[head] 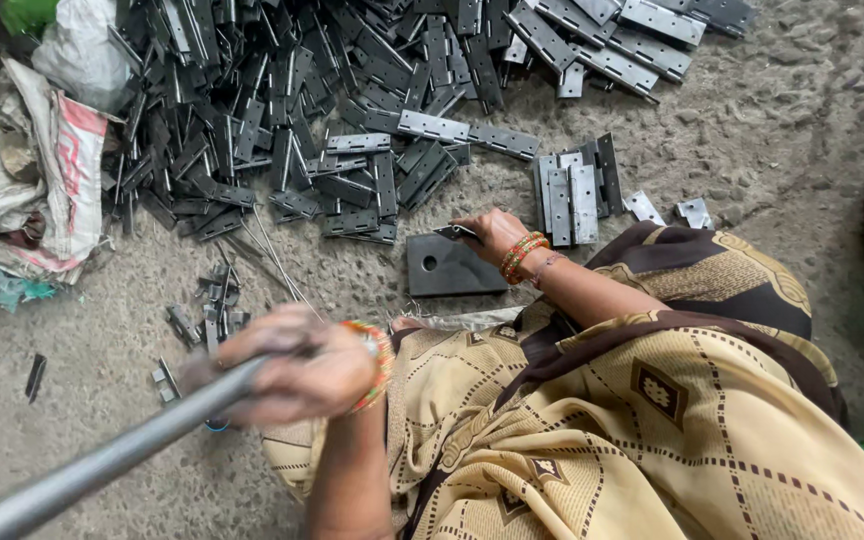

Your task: The person sits on the floor and repeatedly picks up metal hinge halves, places them on a metal block, and uses a cylindrical metal rod to press or align the hinge components. Finished or adjusted hinges are set aside in a small pile.

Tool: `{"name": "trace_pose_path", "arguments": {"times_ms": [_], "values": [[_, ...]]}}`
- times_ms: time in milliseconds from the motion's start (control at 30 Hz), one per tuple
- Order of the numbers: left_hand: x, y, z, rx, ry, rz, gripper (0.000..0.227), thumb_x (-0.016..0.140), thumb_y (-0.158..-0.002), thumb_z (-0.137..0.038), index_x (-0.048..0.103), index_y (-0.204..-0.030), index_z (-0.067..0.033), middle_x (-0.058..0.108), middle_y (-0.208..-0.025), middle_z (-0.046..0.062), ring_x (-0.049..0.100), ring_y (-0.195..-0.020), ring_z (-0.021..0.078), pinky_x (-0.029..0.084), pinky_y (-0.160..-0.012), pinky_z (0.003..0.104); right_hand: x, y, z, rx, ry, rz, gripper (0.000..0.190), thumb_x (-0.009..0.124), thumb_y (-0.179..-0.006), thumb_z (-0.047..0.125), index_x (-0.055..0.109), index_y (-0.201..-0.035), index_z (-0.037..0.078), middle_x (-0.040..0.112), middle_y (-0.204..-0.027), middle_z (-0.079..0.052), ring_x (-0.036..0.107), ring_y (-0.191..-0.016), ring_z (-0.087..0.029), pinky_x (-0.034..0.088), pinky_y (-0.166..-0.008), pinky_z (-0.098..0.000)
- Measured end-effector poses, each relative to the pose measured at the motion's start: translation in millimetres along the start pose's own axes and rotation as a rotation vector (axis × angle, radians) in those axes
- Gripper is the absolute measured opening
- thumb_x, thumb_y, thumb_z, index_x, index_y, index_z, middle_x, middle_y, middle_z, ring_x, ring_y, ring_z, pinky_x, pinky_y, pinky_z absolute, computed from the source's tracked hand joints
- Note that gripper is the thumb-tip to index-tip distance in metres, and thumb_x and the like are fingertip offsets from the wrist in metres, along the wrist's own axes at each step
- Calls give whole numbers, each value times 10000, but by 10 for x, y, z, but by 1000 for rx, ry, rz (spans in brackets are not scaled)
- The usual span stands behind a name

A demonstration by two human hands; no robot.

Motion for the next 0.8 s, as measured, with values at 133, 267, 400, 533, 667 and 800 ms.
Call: {"name": "trace_pose_path", "arguments": {"times_ms": [133, 267, 400, 533, 667, 800], "values": [[7, 2184, 1274, -698, -856, 1192, 492, 541, -1022, -238, 508, -1483, -71, 603, -622, 56, 592, -442, 206, 490, -358, 382, 189, -106, -68, -21, 63, 12, 292, 702, -933, 284, 719, -1211, 198, 711, -783, -205, 680, -723, -405, 560, -673, -507], [-230, 2555, 1498, -432, -683, 1075, 396, 607, -1065, -264, 597, -1393, -43, 647, -709, 116, 631, -567, 216, 484, -501, 385, 155, -107, -219, -85, 123, -47, 290, 718, -916, 279, 721, -1175, 149, 710, -811, -207, 682, -773, -412, 561, -698, -509], [-312, 2047, 1636, -765, -639, 921, 295, 605, -1072, -253, 691, -1268, -50, 557, -638, 36, 508, -519, 120, 384, -455, 329, 27, -128, -36, -133, -87, -105, 336, 718, -845, 240, 749, -1178, 204, 736, -866, -191, 692, -761, -420, 568, -674, -511], [46, 743, 932, -766, -150, 502, 157, 566, -1100, -160, 626, -1204, -59, 545, -764, -65, 457, -575, 11, 338, -458, 183, 82, -27, -28, -11, -12, -27, 319, 669, -930, 298, 729, -1234, 223, 718, -835, -203, 697, -755, -417, 576, -688, -510], [125, -719, -170, -200, -139, 108, 391, 463, -1183, -372, 517, -1294, 0, 500, -761, 39, 377, -491, 75, 292, -391, 228, 15, -9, 133, -33, 71, -46, 339, 661, -937, 335, 722, -1236, 186, 718, -813, -204, 695, -735, -414, 571, -668, -515], [-8, -822, -635, 204, -77, -142, 369, 416, -1214, -347, 461, -1085, -5, 386, -741, 58, 308, -494, 145, 338, -487, 360, -24, 8, 205, -15, 87, -59, 348, 668, -937, 351, 725, -1223, 160, 714, -788, -211, 690, -719, -413, 568, -643, -511]]}}
Point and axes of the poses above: each hand's wrist, its own y-axis away from the middle knuckle, its own x-axis out of the palm, z = x × y, the point moved 10 cm from there along -y, towards the middle knuckle
